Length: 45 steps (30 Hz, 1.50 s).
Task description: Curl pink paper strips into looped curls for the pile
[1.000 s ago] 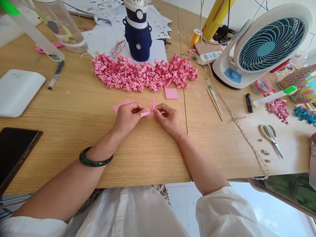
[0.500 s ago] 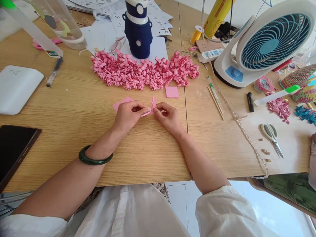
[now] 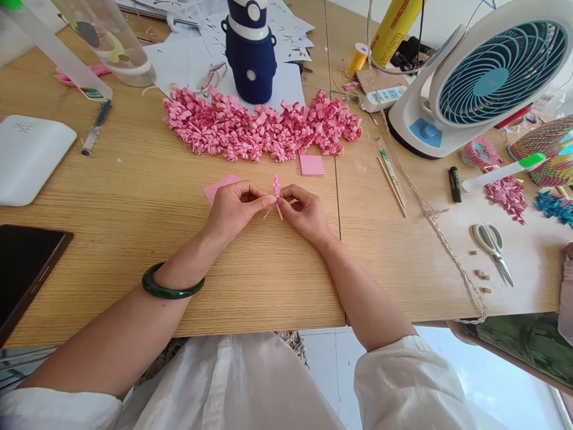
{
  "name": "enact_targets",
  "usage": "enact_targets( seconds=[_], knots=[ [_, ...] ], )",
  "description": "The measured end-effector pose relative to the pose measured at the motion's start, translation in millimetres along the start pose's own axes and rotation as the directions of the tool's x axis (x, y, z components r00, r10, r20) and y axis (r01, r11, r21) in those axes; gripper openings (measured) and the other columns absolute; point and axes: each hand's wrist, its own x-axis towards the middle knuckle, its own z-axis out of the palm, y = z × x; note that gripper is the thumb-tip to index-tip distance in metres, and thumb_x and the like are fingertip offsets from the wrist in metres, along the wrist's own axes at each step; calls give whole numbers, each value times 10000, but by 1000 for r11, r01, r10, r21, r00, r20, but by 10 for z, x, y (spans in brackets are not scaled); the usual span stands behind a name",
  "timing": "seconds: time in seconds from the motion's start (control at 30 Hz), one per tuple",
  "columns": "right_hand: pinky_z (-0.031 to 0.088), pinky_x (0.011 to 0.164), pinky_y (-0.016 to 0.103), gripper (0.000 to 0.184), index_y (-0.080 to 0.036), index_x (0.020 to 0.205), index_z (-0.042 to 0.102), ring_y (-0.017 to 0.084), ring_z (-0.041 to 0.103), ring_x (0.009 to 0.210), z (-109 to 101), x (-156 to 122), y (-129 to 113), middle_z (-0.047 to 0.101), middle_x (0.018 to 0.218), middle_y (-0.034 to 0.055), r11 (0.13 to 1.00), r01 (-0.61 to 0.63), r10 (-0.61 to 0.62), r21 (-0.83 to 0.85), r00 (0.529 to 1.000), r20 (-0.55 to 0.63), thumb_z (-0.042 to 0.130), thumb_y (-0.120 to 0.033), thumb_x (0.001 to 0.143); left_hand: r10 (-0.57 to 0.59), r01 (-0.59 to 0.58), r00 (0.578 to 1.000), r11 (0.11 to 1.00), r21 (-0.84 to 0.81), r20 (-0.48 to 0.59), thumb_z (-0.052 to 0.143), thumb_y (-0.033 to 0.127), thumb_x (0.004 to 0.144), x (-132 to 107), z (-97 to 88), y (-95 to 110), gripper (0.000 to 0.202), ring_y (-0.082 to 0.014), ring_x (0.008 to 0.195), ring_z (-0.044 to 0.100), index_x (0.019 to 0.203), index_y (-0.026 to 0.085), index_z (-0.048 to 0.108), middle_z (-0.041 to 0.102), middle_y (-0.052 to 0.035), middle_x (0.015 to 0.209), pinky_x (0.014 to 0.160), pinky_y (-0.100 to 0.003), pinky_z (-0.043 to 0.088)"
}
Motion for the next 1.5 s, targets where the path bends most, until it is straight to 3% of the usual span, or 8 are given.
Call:
enact_targets(
  seconds=[0.27,0.43,0.6,0.7,0.9,1.1,1.5],
  knots=[
    [482,625,252,384,-185,838,694,96,572,663,-12,0,-23,662,774,-4,1000,-13,12,17,999,32,788,-556,804,12,-11,1000,999,-31,28,817,311,721,3,0,-17,208,-118,593,555,641,179,676,667,8,622,601,-275,431],
    [532,673,262,419,-182,832,686,102,623,679,-21,1,-33,677,790,-1,997,-46,44,58,999,30,804,-581,783,5,-3,1000,998,-63,28,872,412,692,17,3,-31,303,-122,611,571,664,171,691,668,9,627,614,-265,445],
    [553,677,278,443,-182,851,681,106,652,635,-50,17,18,686,743,-16,991,-73,77,114,997,-29,821,-592,760,28,-27,999,999,-38,25,729,516,859,21,-21,-27,362,-139,672,621,757,170,761,738,-26,739,676,-266,488],
    [551,673,276,428,-182,846,683,107,658,630,-57,25,35,684,725,-19,990,-68,75,123,996,-51,816,-583,771,45,-46,998,998,30,34,662,450,921,13,-35,-1,315,-147,697,649,835,184,806,761,-23,770,706,-271,498],
    [564,670,275,420,-177,847,701,96,647,635,-50,30,50,687,788,-14,990,-51,58,128,997,-49,833,-565,755,104,-110,993,988,111,62,722,259,860,-5,-37,50,132,-150,744,653,781,197,808,759,0,764,720,-266,484],
    [550,670,269,406,-179,839,688,100,645,651,-52,34,46,688,786,-9,996,-45,48,72,998,-36,809,-562,776,100,-106,991,992,68,88,770,268,834,2,-34,36,112,-168,806,702,881,190,835,801,-24,866,753,-269,516],
    [536,630,247,305,-174,825,685,89,625,646,-29,20,25,684,816,0,1000,8,-7,13,1000,-10,787,-461,816,173,-171,985,962,212,8,775,166,813,-13,-6,27,55,-143,743,672,814,199,820,800,-6,822,713,-260,505]
  ],
)
